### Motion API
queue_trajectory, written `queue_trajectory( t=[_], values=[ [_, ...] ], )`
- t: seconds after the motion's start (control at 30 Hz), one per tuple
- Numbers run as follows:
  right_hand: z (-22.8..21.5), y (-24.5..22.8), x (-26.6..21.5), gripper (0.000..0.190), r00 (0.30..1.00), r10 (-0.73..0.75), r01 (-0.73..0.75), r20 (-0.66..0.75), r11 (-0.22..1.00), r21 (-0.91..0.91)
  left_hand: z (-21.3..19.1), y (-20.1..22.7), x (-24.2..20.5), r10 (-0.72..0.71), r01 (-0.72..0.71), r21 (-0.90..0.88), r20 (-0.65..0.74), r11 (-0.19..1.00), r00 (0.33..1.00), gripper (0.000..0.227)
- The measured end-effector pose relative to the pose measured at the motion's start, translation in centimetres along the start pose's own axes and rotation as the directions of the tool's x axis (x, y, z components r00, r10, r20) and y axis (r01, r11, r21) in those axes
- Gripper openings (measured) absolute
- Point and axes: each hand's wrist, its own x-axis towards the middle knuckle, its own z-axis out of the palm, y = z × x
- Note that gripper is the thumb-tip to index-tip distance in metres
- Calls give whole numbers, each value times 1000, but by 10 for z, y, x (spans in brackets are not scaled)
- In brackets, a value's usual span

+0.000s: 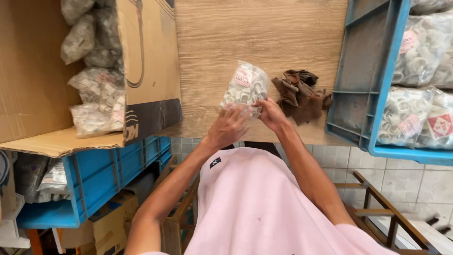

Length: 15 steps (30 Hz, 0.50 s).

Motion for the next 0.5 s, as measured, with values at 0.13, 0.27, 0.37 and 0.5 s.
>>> queue_trajectory(
  t=[0.13, 0.27, 0.37, 0.5],
  values=[
    [-34, 15, 15, 54, 999, -20, 20, 29, 1000, 0, -8, -12, 22, -508, 484, -307, 1, 820, 861, 42],
    [18, 1, -24, 57, 1000, -5, 5, -16, 1000, 27, 47, -28, 14, -648, 842, -540, 633, 23, 424, 74],
    [30, 4, -24, 60, 996, -58, 57, -71, 998, -13, 63, -26, 10, -654, 823, -567, 620, 7, 433, 68],
    [47, 10, -35, 67, 989, -54, 41, -139, 995, -95, 92, -35, -7, -665, 847, -526, 607, 73, 435, 56]
  ],
)
